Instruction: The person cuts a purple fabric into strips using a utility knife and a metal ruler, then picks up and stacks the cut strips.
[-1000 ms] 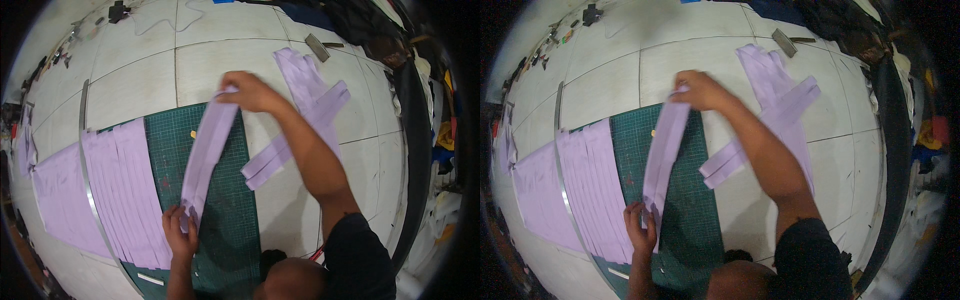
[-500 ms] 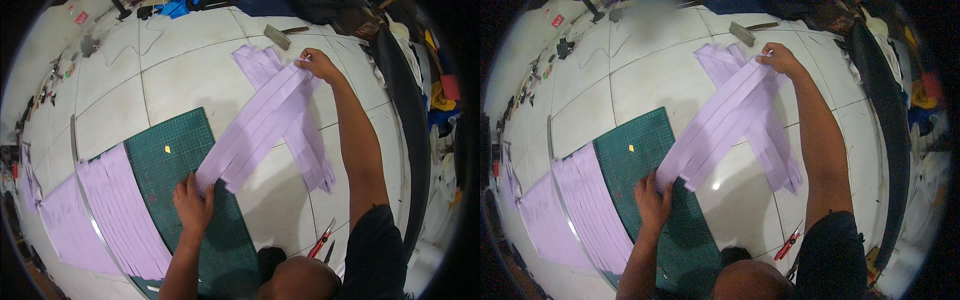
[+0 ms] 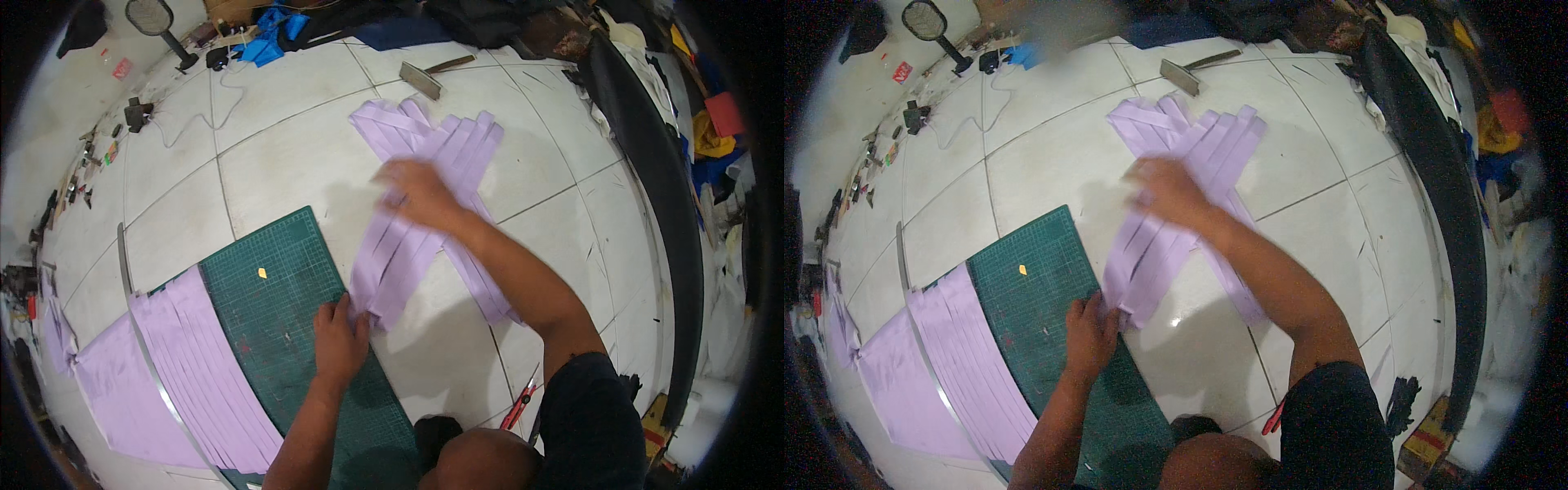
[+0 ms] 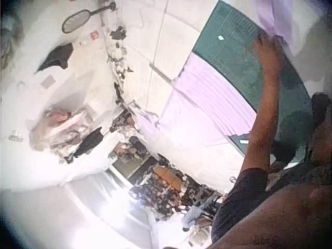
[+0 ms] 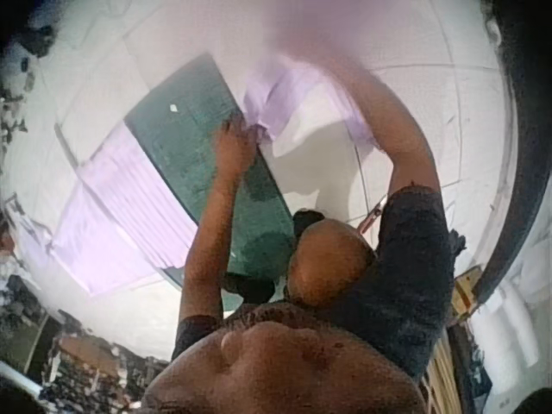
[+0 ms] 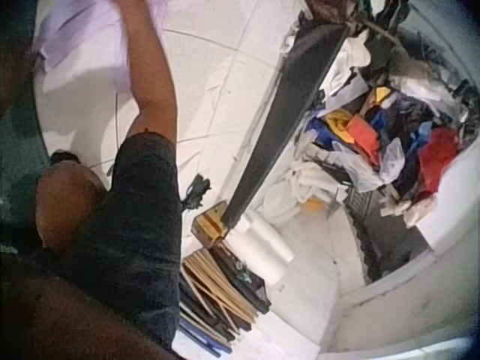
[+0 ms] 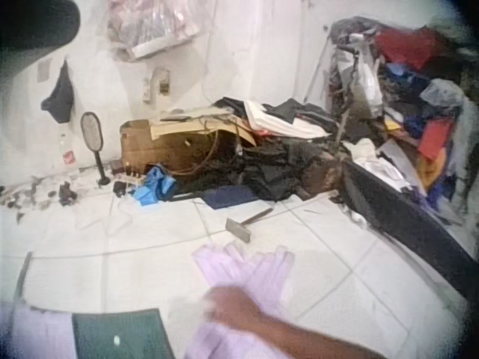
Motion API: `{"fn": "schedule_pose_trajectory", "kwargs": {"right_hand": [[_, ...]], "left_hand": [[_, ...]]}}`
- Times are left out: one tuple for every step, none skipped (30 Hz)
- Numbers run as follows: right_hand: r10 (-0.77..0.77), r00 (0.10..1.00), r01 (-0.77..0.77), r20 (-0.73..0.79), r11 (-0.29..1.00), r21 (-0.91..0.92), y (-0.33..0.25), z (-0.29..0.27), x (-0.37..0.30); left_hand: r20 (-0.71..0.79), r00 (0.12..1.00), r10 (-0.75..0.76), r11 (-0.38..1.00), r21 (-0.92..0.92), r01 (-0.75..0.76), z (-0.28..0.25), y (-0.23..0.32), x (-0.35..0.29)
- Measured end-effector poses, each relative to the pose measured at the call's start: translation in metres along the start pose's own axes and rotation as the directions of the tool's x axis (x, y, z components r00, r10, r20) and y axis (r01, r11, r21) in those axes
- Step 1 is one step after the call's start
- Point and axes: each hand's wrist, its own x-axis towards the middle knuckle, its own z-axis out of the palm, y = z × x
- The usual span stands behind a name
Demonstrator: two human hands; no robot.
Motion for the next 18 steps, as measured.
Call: {"fn": "schedule_pose_trajectory", "kwargs": {"right_hand": [[-0.118, 0.993, 0.118, 0.028, 0.993, 0.008, -0.026, 0.013, -0.012], [-0.233, 0.971, 0.233, 0.055, 0.972, 0.013, -0.042, 0.018, -0.021], [-0.19, 0.977, 0.189, 0.098, 0.982, 0.017, -0.042, 0.018, -0.029], [-0.147, 0.979, 0.145, 0.139, 0.989, 0.022, -0.041, 0.02, -0.035], [-0.106, 0.978, 0.103, 0.18, 0.994, 0.025, -0.04, 0.02, -0.041], [-0.102, 0.976, 0.095, 0.191, 0.995, 0.043, -0.04, 0.019, -0.043], [-0.099, 0.974, 0.088, 0.203, 0.994, 0.061, -0.038, 0.017, -0.046], [-0.096, 0.972, 0.081, 0.215, 0.994, 0.078, -0.037, 0.014, -0.049], [-0.111, 0.974, 0.097, 0.199, 0.992, 0.079, -0.036, 0.011, -0.054], [-0.127, 0.975, 0.114, 0.183, 0.99, 0.079, -0.036, 0.007, -0.059], [-0.142, 0.976, 0.13, 0.167, 0.988, 0.078, -0.035, 0.004, -0.063], [-0.151, 0.974, 0.141, 0.169, 0.988, 0.069, -0.032, 0.001, -0.069], [-0.161, 0.972, 0.152, 0.17, 0.987, 0.06, -0.029, -0.002, -0.075], [-0.17, 0.97, 0.163, 0.173, 0.985, 0.051, -0.026, -0.006, -0.081], [-0.176, 0.967, 0.17, 0.183, 0.984, 0.047, -0.024, -0.011, -0.086], [-0.182, 0.964, 0.177, 0.192, 0.983, 0.044, -0.021, -0.016, -0.09], [-0.189, 0.961, 0.184, 0.202, 0.982, 0.041, -0.019, -0.021, -0.095], [-0.193, 0.956, 0.188, 0.221, 0.981, 0.043, -0.017, -0.026, -0.098]], "left_hand": [[-0.015, 1.0, 0.017, 1.0, -0.007, -0.017, 0.005, -0.001, -0.003], [-0.009, 1.0, 0.001, 0.999, -0.041, -0.001, 0.007, 0.001, -0.003], [-0.003, 1.0, -0.011, 0.997, -0.071, 0.011, 0.005, 0.005, -0.001], [0.002, 1.0, -0.024, 0.995, -0.099, 0.024, 0.004, 0.009, 0.0], [0.038, 0.999, -0.02, 0.996, -0.088, 0.023, 0.005, 0.011, -0.001], [0.063, 0.998, -0.021, 0.997, -0.067, 0.025, 0.003, 0.012, -0.001], [0.088, 0.996, -0.024, 0.999, -0.046, 0.028, 0.001, 0.012, -0.002], [0.118, 0.993, 0.0, 0.998, -0.062, 0.008, 0.001, 0.012, -0.004], [0.15, 0.988, 0.024, 0.997, -0.082, -0.012, 0.004, 0.013, -0.007], [0.181, 0.982, 0.048, 0.994, -0.103, -0.03, 0.007, 0.015, -0.011], [0.155, 0.986, 0.062, 0.994, -0.104, -0.046, 0.011, 0.018, -0.016], [0.131, 0.988, 0.076, 0.992, -0.109, -0.062, 0.018, 0.023, -0.022], [0.107, 0.99, 0.09, 0.991, -0.113, -0.078, 0.024, 0.03, -0.026], [0.151, 0.986, 0.067, 0.989, -0.138, -0.046, 0.028, 0.036, -0.029], [0.194, 0.98, 0.044, 0.987, -0.157, -0.014, 0.031, 0.041, -0.03], [0.236, 0.971, 0.023, 0.984, -0.175, 0.019, 0.034, 0.047, -0.031], [0.247, 0.968, 0.044, 0.979, -0.205, 0.008, 0.039, 0.05, -0.034], [0.257, 0.964, 0.067, 0.972, -0.235, -0.005, 0.043, 0.054, -0.037]]}}
